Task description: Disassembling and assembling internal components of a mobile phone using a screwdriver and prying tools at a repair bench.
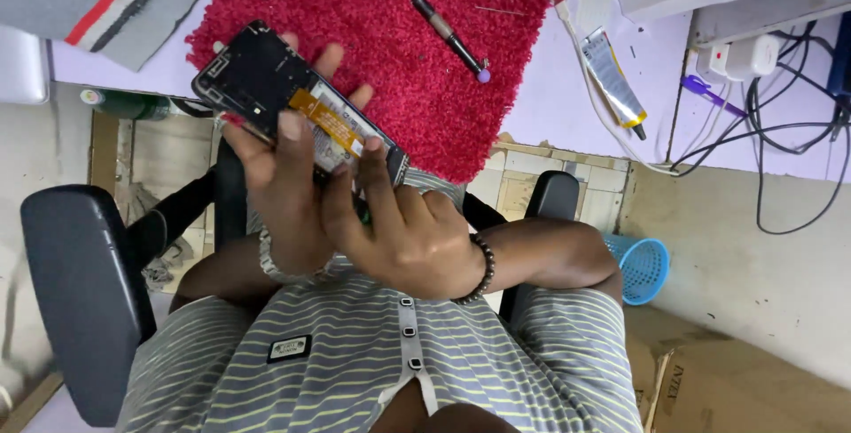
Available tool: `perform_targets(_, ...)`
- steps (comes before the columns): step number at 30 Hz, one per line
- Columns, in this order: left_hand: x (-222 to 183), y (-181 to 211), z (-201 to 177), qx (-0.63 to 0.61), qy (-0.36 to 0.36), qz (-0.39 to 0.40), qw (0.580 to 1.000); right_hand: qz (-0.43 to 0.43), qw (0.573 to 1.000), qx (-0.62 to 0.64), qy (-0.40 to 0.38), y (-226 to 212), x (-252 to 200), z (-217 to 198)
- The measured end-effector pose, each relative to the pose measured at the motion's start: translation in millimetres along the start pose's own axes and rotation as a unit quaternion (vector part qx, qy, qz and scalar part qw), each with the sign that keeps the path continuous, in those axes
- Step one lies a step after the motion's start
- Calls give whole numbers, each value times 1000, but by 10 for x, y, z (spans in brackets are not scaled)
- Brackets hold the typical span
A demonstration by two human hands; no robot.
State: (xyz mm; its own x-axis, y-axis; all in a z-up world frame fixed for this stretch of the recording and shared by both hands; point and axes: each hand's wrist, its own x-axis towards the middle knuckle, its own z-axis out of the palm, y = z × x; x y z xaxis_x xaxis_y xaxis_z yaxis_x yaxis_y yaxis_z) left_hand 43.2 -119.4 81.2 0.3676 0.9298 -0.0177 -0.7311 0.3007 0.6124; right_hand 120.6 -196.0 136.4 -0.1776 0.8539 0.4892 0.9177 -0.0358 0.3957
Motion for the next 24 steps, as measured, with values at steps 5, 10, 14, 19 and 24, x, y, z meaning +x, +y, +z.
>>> perform_targets(5,139,190,17,-14,15,-93,995,-17,998,41,-44,106,-33,-156)
perform_targets(10,154,345,38,-120,53,-184,974,-47,968,167,-180,501,-227,-227)
perform_targets(14,132,320,-100,-133,-29,-273,952,99,859,451,-220,1244,-109,-128)
perform_targets(19,79,184,-184,-153,-88,-312,934,218,693,684,-59,1601,139,180)
perform_targets(24,69,86,-130,-103,-39,-280,954,195,773,601,53,1717,360,719)
